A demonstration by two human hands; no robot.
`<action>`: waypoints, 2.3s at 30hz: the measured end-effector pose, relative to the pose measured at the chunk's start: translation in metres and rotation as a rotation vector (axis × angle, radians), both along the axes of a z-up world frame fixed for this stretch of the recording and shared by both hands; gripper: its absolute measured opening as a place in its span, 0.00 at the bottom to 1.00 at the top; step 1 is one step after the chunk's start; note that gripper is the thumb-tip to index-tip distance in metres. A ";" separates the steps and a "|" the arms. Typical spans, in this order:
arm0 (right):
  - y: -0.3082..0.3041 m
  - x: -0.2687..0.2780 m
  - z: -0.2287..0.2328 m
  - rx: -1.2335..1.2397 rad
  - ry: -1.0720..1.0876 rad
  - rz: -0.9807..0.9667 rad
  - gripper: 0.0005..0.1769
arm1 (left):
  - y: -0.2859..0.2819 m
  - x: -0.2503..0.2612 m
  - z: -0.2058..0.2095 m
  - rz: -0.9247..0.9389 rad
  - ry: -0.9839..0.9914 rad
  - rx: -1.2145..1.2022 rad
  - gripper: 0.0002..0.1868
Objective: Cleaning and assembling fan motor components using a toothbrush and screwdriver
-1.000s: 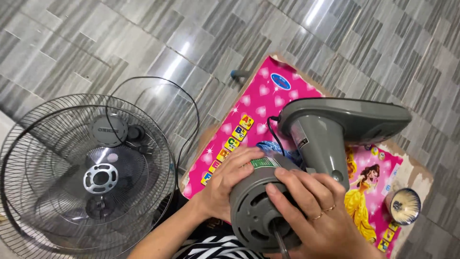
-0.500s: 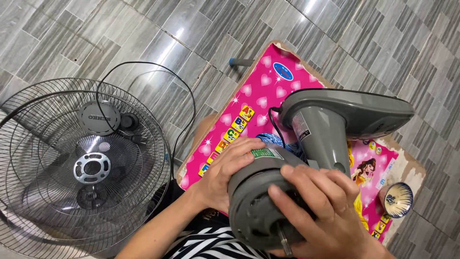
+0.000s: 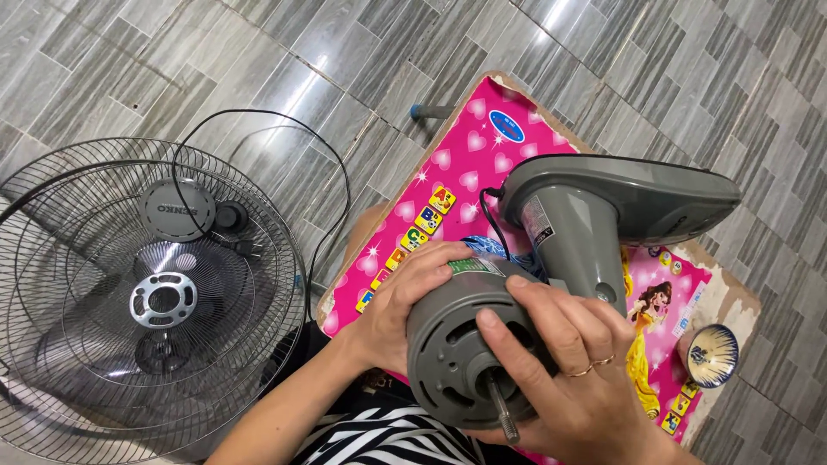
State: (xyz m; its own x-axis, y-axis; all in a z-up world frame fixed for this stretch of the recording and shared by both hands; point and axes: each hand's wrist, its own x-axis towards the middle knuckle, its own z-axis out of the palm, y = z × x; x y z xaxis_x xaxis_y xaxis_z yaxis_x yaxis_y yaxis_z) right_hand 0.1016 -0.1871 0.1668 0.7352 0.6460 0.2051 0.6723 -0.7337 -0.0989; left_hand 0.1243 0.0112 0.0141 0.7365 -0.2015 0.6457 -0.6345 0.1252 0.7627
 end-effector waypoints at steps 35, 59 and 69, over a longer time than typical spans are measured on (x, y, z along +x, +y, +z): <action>-0.005 0.002 -0.003 0.026 -0.004 0.007 0.47 | 0.009 -0.010 0.040 -0.137 0.181 -0.146 0.57; -0.045 0.014 -0.019 0.127 0.019 0.136 0.20 | 0.018 0.004 0.033 -0.057 -0.158 0.175 0.47; -0.045 0.012 -0.022 0.086 -0.146 0.192 0.19 | 0.013 0.010 0.022 -0.088 -0.241 0.102 0.42</action>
